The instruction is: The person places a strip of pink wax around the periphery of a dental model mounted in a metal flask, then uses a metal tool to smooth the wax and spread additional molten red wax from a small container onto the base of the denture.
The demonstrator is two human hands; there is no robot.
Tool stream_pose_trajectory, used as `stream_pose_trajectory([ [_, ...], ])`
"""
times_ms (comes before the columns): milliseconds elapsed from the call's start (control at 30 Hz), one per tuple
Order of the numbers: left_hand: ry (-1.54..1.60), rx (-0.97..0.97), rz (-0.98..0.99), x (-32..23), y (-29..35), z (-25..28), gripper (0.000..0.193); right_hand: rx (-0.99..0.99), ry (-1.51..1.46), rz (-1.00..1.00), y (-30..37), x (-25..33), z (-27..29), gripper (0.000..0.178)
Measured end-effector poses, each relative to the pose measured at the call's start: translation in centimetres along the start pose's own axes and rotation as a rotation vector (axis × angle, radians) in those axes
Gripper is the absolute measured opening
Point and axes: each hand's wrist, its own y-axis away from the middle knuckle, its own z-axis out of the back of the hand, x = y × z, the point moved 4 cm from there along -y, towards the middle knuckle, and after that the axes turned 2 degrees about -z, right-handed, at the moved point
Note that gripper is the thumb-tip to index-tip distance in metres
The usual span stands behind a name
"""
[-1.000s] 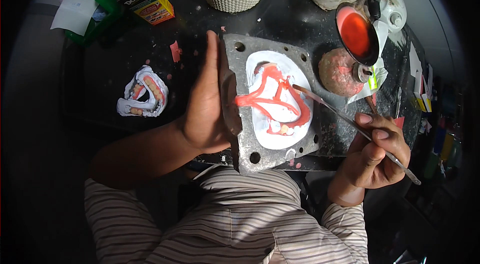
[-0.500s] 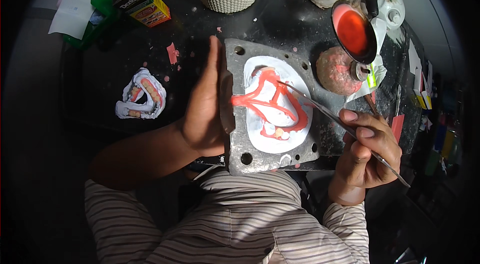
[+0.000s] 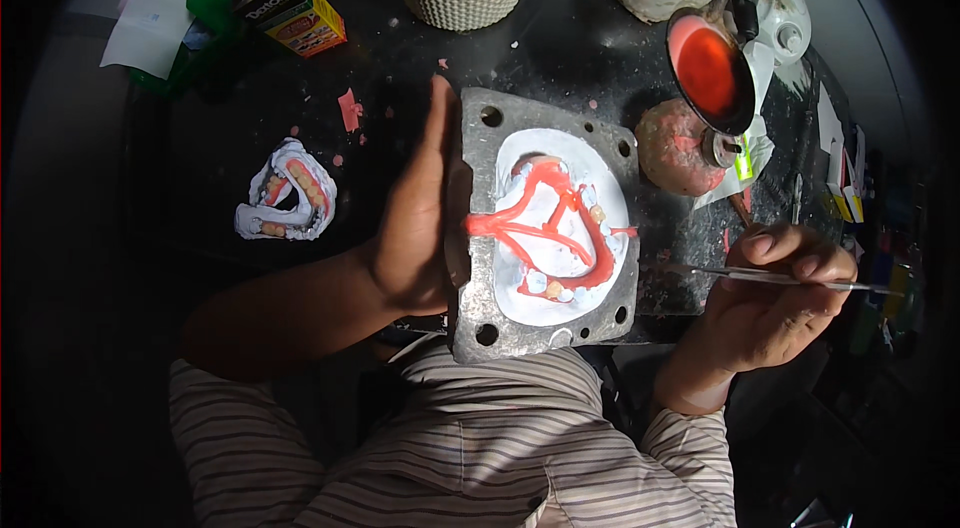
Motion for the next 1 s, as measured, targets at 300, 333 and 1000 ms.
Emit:
stream_pose_trajectory([
  [300,0.051,0.157,-0.039,0.2,-0.3,-0.5,0.075,0.135,0.081,0.048,0.3,0.8,-0.8,0.041],
  [333,0.04,0.142,-0.047,0.1,-0.4,-0.4,0.075,0.125,0.083,0.017,0.4,0.8,-0.9,0.04],
  [1000,-0.07,-0.06,-0.054,0.0,-0.1,0.0,0.071,-0.346,0.16,0.0,-2.8,-0.4,7.3,0.023],
])
